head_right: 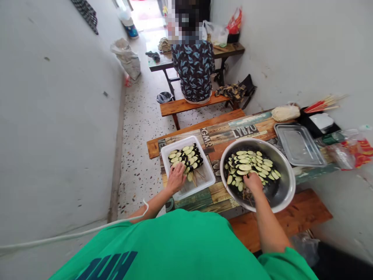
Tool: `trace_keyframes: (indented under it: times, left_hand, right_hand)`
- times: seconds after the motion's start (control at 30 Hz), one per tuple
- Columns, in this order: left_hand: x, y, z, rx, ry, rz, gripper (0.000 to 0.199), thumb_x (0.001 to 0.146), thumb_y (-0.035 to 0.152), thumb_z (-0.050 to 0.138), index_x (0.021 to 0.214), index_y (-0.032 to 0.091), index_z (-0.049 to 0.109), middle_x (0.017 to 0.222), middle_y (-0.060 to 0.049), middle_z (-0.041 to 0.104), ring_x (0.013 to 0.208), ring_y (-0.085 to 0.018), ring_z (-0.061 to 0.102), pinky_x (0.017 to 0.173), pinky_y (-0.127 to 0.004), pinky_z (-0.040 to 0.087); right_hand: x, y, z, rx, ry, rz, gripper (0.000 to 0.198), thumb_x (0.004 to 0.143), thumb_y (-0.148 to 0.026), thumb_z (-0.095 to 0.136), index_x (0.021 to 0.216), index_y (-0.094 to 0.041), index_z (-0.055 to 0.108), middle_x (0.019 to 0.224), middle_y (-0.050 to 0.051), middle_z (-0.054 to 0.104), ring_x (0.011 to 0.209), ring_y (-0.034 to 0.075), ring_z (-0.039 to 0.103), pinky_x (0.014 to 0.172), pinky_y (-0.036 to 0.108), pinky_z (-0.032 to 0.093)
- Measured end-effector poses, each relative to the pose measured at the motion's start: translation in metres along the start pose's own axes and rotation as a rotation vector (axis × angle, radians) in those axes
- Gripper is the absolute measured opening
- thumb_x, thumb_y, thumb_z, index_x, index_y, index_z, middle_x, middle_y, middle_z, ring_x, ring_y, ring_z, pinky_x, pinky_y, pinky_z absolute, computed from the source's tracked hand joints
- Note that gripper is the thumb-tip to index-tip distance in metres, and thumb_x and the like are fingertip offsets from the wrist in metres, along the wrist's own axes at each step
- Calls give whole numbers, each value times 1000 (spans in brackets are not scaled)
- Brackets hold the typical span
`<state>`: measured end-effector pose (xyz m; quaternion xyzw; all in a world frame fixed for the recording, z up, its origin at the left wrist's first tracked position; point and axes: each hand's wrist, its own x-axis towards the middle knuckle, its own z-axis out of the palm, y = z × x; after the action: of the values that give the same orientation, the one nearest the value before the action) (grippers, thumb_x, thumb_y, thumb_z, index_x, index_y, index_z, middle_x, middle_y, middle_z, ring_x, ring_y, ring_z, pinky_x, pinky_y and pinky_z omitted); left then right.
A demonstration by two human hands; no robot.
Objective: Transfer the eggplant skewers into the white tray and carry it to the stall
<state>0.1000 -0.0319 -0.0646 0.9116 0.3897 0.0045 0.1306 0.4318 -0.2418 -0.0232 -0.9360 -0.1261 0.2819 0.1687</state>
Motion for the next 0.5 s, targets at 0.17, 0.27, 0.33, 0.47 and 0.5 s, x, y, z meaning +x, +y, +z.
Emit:
trace_keyframes:
  times: [0.17, 0.27, 0.33, 0.47, 0.5]
  left_hand:
    - [-24, -5, -6, 12, -145, 68, 50, 90, 28, 48, 139, 18, 47, 152, -15, 38, 143, -25, 31, 121, -47, 12]
    - [-24, -7, -12, -54, -143, 25, 49, 87, 23, 50, 135, 17, 50, 150, -15, 40, 142, -26, 33, 119, -46, 20]
    - [-21, -10, -18, -135, -92, -33, 49, 87, 22, 49, 136, 17, 47, 148, -14, 42, 140, -24, 36, 117, -43, 28]
    - [-8, -22, -34, -302, 9, -161, 49, 91, 27, 46, 138, 14, 46, 144, -14, 47, 136, -22, 42, 114, -38, 35]
    - [-4, -25, -40, -331, 28, -182, 49, 92, 29, 46, 138, 13, 46, 144, -15, 47, 136, -23, 42, 114, -38, 34]
  right_hand:
    - [-5, -1, -9, 260, -180, 14, 26, 80, -38, 54, 63, -22, 42, 51, -4, 42, 38, 9, 33, 39, 23, 27]
    - [-17, 4, -12, 389, -221, 36, 28, 78, -43, 56, 67, -23, 41, 53, -6, 40, 36, 7, 27, 37, 21, 21]
    - [-25, 11, -16, 508, -254, 55, 30, 74, -46, 60, 69, -23, 41, 53, -6, 39, 37, 6, 25, 36, 21, 18]
    - [-36, 18, -37, 563, -259, -42, 36, 69, -53, 65, 70, -24, 45, 51, -6, 38, 38, 8, 24, 35, 23, 20]
    - [-37, 14, -45, 493, -216, -122, 35, 69, -54, 65, 71, -24, 47, 51, -4, 40, 40, 9, 28, 36, 24, 24]
